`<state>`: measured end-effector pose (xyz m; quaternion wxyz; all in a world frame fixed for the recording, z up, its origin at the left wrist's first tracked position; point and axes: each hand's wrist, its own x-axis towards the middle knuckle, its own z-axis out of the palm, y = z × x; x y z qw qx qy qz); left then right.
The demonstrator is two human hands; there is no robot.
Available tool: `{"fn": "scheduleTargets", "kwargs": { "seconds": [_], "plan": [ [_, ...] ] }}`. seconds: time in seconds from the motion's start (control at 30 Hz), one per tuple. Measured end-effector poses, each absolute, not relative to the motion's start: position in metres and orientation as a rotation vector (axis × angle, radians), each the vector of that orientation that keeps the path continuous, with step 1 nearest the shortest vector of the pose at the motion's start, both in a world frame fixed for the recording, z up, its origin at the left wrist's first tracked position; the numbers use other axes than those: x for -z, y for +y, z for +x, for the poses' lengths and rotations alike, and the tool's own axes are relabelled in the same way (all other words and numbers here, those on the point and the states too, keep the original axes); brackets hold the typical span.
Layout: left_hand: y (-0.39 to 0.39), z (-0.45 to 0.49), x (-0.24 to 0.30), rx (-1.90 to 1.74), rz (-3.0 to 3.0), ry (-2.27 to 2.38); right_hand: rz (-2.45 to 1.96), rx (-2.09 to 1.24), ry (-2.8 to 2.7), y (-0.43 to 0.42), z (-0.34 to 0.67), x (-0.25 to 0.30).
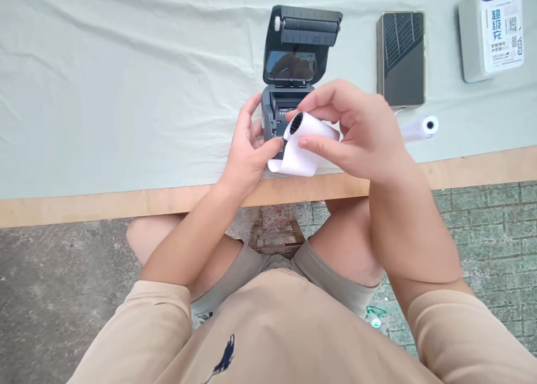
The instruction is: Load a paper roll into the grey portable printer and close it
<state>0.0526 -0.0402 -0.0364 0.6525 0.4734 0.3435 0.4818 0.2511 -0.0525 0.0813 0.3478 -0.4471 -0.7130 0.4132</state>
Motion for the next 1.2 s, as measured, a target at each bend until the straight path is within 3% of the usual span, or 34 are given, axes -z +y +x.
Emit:
{"fn": "scheduleTargets", "kwargs": {
  "seconds": [0.1,0.2,0.77,1.0,1.2],
  "plan": [
    [-0.039,0.051,0.036,-1.078,1.146,0.742,-1.328,-0.670,-2.055,-0.050,0.252,-0.080],
    [-0.040,0.051,0.036,-1.047,1.213,0.698,-1.365,-0.537,-2.083,-0.047,0.248,-0.079],
    [-0.041,0.049,0.038,-1.029,1.214,0.712,-1.324,-0.502,-2.339,-0.053,0.255,-0.072],
    [-0.040,0.047,0.040,-1.014,1.329,0.691,-1.269,-0.238,-1.861,-0.054,0.256,-0.069],
    [-0.038,0.044,0.046,-0.976,1.317,0.713,-1.262,-0.502,-1.738,-0.050,0.255,-0.070]
  ]
}}
